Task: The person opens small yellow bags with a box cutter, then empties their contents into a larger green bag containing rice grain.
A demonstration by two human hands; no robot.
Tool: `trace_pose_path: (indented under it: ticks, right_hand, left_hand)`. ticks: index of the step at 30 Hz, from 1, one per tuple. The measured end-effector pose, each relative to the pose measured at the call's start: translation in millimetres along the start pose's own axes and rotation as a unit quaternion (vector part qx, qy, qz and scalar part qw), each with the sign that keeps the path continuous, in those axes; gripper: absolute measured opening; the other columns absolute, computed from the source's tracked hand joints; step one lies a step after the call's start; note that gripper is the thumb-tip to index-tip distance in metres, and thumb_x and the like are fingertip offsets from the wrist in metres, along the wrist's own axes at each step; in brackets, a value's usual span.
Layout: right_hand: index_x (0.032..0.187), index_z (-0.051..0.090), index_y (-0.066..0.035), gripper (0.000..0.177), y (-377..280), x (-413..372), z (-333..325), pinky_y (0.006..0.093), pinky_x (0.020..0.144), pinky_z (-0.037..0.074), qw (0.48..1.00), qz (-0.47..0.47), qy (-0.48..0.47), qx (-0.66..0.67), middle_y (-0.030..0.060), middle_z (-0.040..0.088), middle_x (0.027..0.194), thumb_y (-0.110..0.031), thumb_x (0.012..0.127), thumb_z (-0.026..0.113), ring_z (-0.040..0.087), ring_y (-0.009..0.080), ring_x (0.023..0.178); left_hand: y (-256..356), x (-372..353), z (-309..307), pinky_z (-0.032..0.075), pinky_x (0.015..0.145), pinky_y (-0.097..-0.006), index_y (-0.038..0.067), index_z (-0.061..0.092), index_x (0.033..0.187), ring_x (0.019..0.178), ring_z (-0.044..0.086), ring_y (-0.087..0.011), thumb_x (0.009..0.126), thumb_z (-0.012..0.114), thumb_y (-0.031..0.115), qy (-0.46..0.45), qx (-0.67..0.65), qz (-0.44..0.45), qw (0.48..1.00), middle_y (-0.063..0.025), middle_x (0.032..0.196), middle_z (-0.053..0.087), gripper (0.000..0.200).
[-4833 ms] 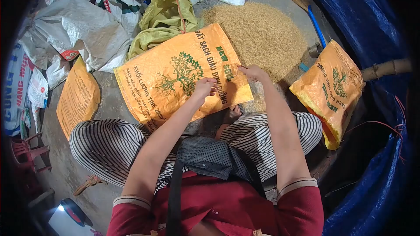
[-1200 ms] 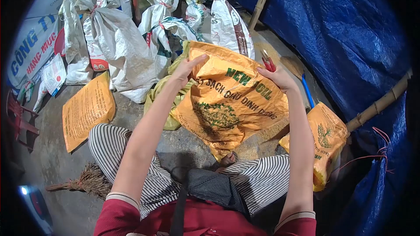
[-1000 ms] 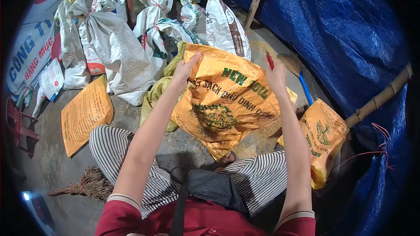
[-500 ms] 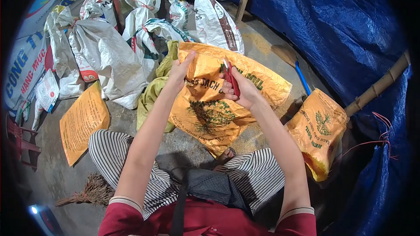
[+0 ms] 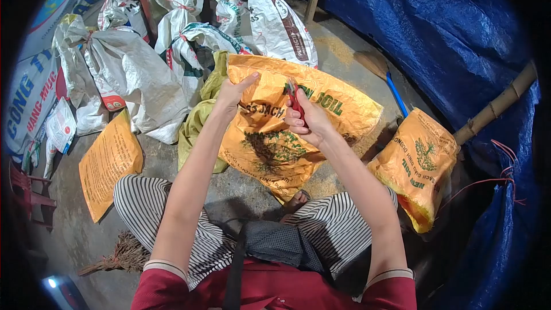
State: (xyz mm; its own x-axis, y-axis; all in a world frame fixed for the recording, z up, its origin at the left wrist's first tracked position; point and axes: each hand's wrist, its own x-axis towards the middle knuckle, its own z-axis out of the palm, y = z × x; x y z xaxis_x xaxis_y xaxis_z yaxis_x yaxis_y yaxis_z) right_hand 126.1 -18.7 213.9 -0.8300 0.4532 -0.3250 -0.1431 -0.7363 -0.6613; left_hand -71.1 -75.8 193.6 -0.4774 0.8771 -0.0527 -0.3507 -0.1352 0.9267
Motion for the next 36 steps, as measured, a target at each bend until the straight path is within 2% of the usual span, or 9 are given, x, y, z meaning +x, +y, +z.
trace_pose_path:
  ticks: [7,9,11,13,25,32,35,36]
  right_hand:
    - [0.084,0.042,-0.008,0.034,2,1,8,0.0183,0.035,0.021,0.998,-0.059,0.020,-0.007,-0.0028,0.035,0.057,-0.042,0.091,0.042,0.031,0.0059,0.044]
    - [0.084,0.042,-0.008,0.034,4,2,11,0.0187,0.035,0.021,0.990,-0.115,0.029,-0.073,-0.0028,0.036,0.057,-0.042,0.091,0.040,0.032,0.0057,0.043]
    - [0.084,0.042,-0.008,0.034,10,6,10,0.0192,0.034,0.021,0.987,-0.132,0.024,-0.092,-0.0030,0.037,0.055,-0.041,0.091,0.040,0.032,0.0054,0.041]
    - [0.085,0.044,-0.007,0.036,13,8,13,0.0182,0.034,0.021,0.974,-0.174,0.047,-0.133,-0.0039,0.036,0.056,-0.043,0.089,0.045,0.031,0.0043,0.040]
    - [0.076,0.045,-0.009,0.034,-3,17,22,0.0193,0.032,0.020,0.978,-0.157,0.081,-0.109,-0.0043,0.035,0.050,-0.041,0.087,0.049,0.031,0.0045,0.036]
    - [0.079,0.048,-0.009,0.032,-11,10,31,0.0181,0.033,0.019,0.984,-0.134,0.076,-0.090,-0.0051,0.033,0.050,-0.040,0.089,0.047,0.027,0.0040,0.037]
    - [0.079,0.047,-0.009,0.032,-45,-7,46,0.0174,0.032,0.019,0.974,-0.176,0.085,-0.115,-0.0059,0.032,0.051,-0.039,0.090,0.044,0.027,0.0035,0.037]
    - [0.076,0.045,-0.010,0.032,-63,-17,48,0.0177,0.033,0.018,0.970,-0.234,0.052,-0.050,-0.0058,0.031,0.051,-0.038,0.091,0.044,0.027,0.0036,0.038]
  left_hand:
    - [0,-3,3,0.046,0.075,-0.0271,0.000,0.055,0.105,0.087,0.059,-0.0146,0.075,0.070,0.015,0.005,0.005,0.000,1.000,-0.0072,0.099,0.061,0.036]
    - [-1,-3,2,0.046,0.075,-0.0271,0.000,0.056,0.105,0.087,0.058,-0.0146,0.075,0.070,0.015,0.005,0.006,0.006,1.000,-0.0073,0.099,0.061,0.036]
    - [0,-4,2,0.046,0.075,-0.0271,0.000,0.056,0.105,0.088,0.058,-0.0145,0.075,0.069,0.015,0.005,0.006,0.012,1.000,-0.0074,0.099,0.061,0.036]
    - [1,-5,2,0.045,0.076,-0.0272,0.000,0.056,0.105,0.088,0.058,-0.0143,0.075,0.069,0.015,0.010,0.005,0.000,1.000,-0.0071,0.100,0.061,0.036]
    - [-2,-5,1,0.046,0.074,-0.0271,0.000,0.056,0.105,0.086,0.058,-0.0134,0.075,0.069,0.015,0.014,0.002,0.007,1.000,-0.0065,0.099,0.061,0.036]
    - [-4,-6,1,0.047,0.071,-0.0275,-0.002,0.056,0.104,0.083,0.059,-0.0135,0.075,0.068,0.015,0.037,0.029,0.007,0.999,-0.0074,0.097,0.061,0.035]
    - [-17,-1,-12,0.047,0.071,-0.0279,-0.001,0.055,0.105,0.083,0.059,-0.0145,0.076,0.068,0.015,0.091,0.060,-0.024,0.994,-0.0075,0.098,0.061,0.035]
    - [-25,3,-19,0.047,0.072,-0.0285,-0.001,0.055,0.106,0.084,0.059,-0.0152,0.077,0.067,0.015,0.103,0.030,-0.036,0.994,-0.0076,0.099,0.061,0.035]
